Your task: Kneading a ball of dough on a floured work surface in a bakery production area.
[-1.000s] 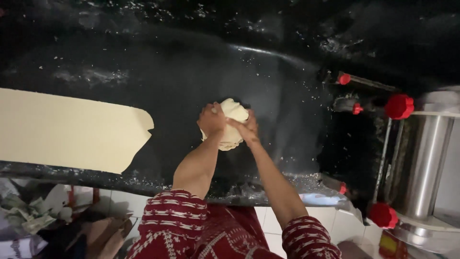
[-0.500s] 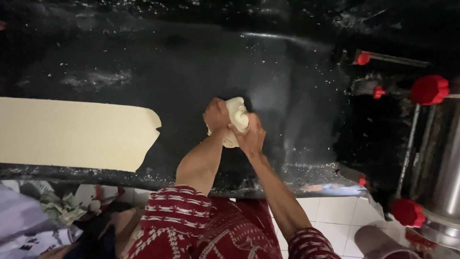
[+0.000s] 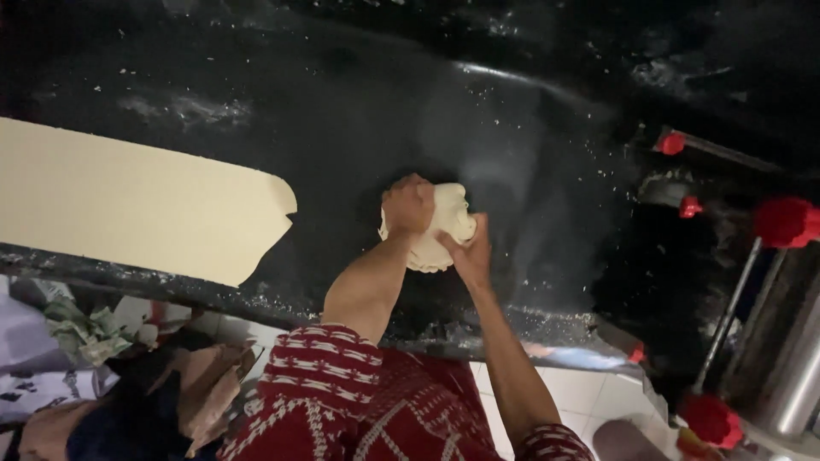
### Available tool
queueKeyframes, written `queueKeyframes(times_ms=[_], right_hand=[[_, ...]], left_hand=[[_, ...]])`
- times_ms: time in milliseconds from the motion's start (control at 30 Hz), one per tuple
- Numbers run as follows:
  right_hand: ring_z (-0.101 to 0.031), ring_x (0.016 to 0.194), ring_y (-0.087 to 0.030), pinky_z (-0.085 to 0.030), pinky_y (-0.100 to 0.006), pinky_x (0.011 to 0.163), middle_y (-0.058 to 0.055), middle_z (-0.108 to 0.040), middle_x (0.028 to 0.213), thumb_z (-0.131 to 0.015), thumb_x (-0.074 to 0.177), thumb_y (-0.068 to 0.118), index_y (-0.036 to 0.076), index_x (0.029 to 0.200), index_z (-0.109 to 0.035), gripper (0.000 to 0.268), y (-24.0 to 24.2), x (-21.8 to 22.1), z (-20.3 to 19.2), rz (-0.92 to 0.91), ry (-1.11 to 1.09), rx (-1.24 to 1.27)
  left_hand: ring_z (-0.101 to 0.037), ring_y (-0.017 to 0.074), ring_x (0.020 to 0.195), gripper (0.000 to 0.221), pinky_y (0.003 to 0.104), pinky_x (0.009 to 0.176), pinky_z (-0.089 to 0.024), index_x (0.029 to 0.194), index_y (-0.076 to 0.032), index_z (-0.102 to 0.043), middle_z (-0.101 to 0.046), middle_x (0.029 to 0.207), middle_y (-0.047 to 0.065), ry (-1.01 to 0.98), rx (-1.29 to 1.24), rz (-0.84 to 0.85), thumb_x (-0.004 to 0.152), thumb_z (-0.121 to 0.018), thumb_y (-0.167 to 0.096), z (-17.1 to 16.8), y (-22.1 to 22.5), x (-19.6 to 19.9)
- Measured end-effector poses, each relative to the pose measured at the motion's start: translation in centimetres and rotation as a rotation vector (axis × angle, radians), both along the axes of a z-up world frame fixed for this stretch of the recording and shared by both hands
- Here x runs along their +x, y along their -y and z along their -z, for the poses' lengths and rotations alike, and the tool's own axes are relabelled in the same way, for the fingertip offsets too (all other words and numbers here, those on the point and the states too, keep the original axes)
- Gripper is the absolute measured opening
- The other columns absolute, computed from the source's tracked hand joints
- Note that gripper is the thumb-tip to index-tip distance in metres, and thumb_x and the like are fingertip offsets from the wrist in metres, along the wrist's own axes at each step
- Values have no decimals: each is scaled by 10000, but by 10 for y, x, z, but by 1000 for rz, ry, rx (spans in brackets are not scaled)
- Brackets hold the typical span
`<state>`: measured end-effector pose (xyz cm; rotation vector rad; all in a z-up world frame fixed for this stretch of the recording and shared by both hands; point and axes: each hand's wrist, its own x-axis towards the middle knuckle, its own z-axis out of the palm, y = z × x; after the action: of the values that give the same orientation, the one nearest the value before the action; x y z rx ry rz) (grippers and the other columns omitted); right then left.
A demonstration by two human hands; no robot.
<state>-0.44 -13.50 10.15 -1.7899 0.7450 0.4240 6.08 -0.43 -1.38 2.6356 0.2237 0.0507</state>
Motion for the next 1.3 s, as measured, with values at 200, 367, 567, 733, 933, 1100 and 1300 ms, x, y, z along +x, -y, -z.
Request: queueKeyframes(times_ms=[200, 367, 567, 733, 933, 1100, 1300], right_hand=[[-514, 1345, -446, -432, -548, 1111, -276, -543, 1367, -889, 777, 371, 82, 1414, -417, 844, -5, 26, -17, 21, 41, 146], [-614, 1199, -320, -506, -456, 995, -172, -662, 1214, -942, 732, 402, 98, 1287, -593, 723, 10, 43, 31, -98, 66, 99], [-683, 1113, -316, -522, -467, 901, -116, -724, 1110, -902, 709, 422, 209, 1193, -622, 598, 2, -4, 3, -51, 20, -71], [-705, 926, -223, -515, -418, 851, -56, -738, 942, -905, 685, 466, 223, 1066, -639, 524, -2, -42, 20, 101, 14, -81], [-697, 805, -171, -523, -374, 796, -27, -719, 828, -904, 678, 456, 208, 983, -640, 473, -12, -58, 13, 216, 19, -31], [-669, 780, -148, -544, -324, 750, -59, -676, 766, -898, 744, 359, 152, 929, -613, 398, -13, -69, 18, 297, 98, 45], [-591, 807, -150, -497, -344, 738, -62, -607, 762, -894, 745, 323, 128, 917, -613, 384, -19, -79, 9, 338, 151, 28]], left_hand=[[-742, 393, 743, 506, 538, 683, -533, 888, -116, -724, -740, 800, 142, -76, -40, -52, 954, -310, -400, -1, 2, 1], [-749, 408, 799, 517, 567, 726, -542, 912, -110, -708, -745, 849, 163, -126, -14, -135, 966, -310, -436, 1, 3, 3], [-763, 380, 808, 497, 533, 729, -563, 903, -138, -722, -754, 831, 133, -90, 60, -73, 949, -323, -431, 9, 8, -2], [-767, 379, 789, 512, 517, 745, -577, 886, -147, -737, -757, 811, 121, -65, 165, 52, 934, -379, -510, 12, 16, -5], [-750, 425, 779, 517, 538, 751, -552, 892, -133, -718, -746, 813, 162, -83, 120, 181, 924, -322, -464, 5, 11, -4], [-743, 425, 777, 471, 541, 736, -555, 857, -123, -708, -739, 798, 150, -40, 48, 187, 938, -373, -444, -2, 9, -6], [-746, 349, 732, 377, 492, 710, -531, 818, -189, -654, -707, 738, 79, 52, 65, 257, 945, -404, -440, 8, 2, -6]])
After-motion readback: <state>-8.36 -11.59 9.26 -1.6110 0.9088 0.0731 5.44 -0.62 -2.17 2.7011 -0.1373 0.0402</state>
